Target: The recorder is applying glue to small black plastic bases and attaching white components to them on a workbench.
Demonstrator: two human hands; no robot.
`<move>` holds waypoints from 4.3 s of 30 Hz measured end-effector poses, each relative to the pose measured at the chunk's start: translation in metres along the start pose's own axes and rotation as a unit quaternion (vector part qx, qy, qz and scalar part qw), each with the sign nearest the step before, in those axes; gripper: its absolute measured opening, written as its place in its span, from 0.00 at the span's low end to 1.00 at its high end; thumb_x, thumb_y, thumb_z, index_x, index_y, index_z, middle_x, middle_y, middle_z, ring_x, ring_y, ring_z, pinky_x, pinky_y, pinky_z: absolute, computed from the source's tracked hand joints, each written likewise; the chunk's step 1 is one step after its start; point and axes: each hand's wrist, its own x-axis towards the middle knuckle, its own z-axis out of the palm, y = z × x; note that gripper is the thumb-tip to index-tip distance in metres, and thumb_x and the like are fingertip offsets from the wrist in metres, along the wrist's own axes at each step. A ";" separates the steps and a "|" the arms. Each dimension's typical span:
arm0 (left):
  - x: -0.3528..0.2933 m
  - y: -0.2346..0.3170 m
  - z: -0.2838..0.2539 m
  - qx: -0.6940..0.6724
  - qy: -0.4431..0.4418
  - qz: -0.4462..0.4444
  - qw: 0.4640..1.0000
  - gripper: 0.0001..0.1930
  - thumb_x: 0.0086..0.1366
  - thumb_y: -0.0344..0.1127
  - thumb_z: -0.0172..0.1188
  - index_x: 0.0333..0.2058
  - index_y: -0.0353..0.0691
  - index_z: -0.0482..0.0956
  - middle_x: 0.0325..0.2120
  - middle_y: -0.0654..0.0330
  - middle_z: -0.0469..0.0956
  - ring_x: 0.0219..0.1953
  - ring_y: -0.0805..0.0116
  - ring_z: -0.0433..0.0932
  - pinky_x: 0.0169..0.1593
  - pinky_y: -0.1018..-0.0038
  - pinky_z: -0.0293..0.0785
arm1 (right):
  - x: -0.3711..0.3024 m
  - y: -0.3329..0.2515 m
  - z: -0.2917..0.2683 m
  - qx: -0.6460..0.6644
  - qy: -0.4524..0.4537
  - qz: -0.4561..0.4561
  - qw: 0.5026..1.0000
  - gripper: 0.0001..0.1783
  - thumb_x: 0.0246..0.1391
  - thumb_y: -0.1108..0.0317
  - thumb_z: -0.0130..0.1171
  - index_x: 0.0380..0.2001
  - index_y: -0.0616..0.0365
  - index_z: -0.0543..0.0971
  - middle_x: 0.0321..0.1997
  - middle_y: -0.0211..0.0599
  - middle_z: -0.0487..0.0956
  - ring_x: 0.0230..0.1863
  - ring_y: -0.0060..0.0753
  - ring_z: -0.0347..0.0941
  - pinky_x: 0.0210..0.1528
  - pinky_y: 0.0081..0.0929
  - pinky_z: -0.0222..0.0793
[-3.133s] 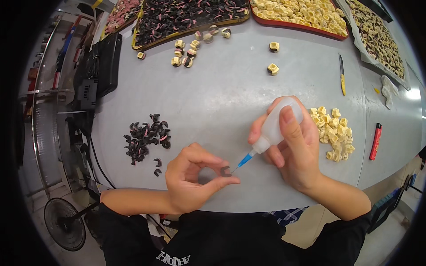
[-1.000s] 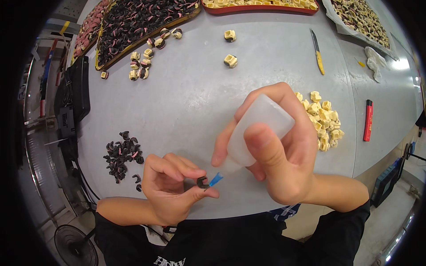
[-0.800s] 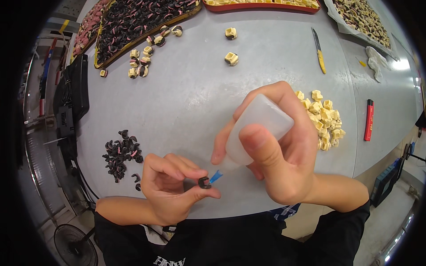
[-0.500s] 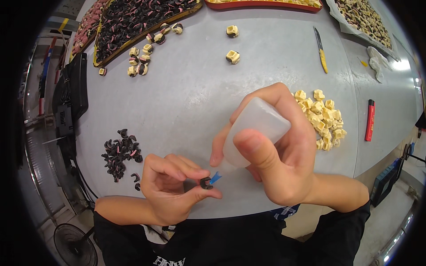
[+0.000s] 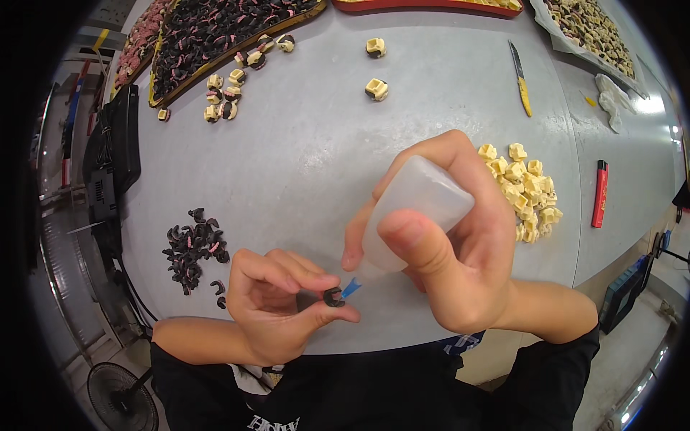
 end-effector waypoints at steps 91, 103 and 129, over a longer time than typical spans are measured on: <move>-0.005 0.003 0.004 0.062 -0.063 0.093 0.992 0.23 0.44 0.20 0.69 0.33 0.38 0.62 0.30 0.53 0.75 0.28 0.74 0.71 0.32 0.80 0.70 | -0.081 -0.029 -0.039 -0.545 0.158 -0.122 0.814 0.16 0.37 0.82 0.62 0.34 0.62 0.75 0.34 0.40 0.76 0.34 0.36 0.73 0.36 0.27 0.70; -0.001 0.009 0.008 -0.049 -0.149 -0.022 0.987 0.22 0.46 0.15 0.64 0.34 0.37 0.61 0.31 0.49 0.75 0.33 0.67 0.77 0.39 0.74 0.77 | -0.095 -0.010 0.004 -0.400 0.025 -0.285 0.871 0.13 0.33 0.82 0.66 0.27 0.61 0.79 0.31 0.40 0.77 0.31 0.35 0.76 0.31 0.26 0.75; -0.009 0.006 0.010 0.110 -0.116 0.028 0.987 0.15 0.50 0.23 0.64 0.34 0.34 0.69 0.28 0.58 0.76 0.31 0.69 0.80 0.36 0.79 0.77 | -0.085 -0.015 -0.002 -0.402 -0.099 -0.285 0.864 0.08 0.36 0.77 0.65 0.25 0.64 0.79 0.32 0.41 0.80 0.33 0.37 0.79 0.31 0.25 0.78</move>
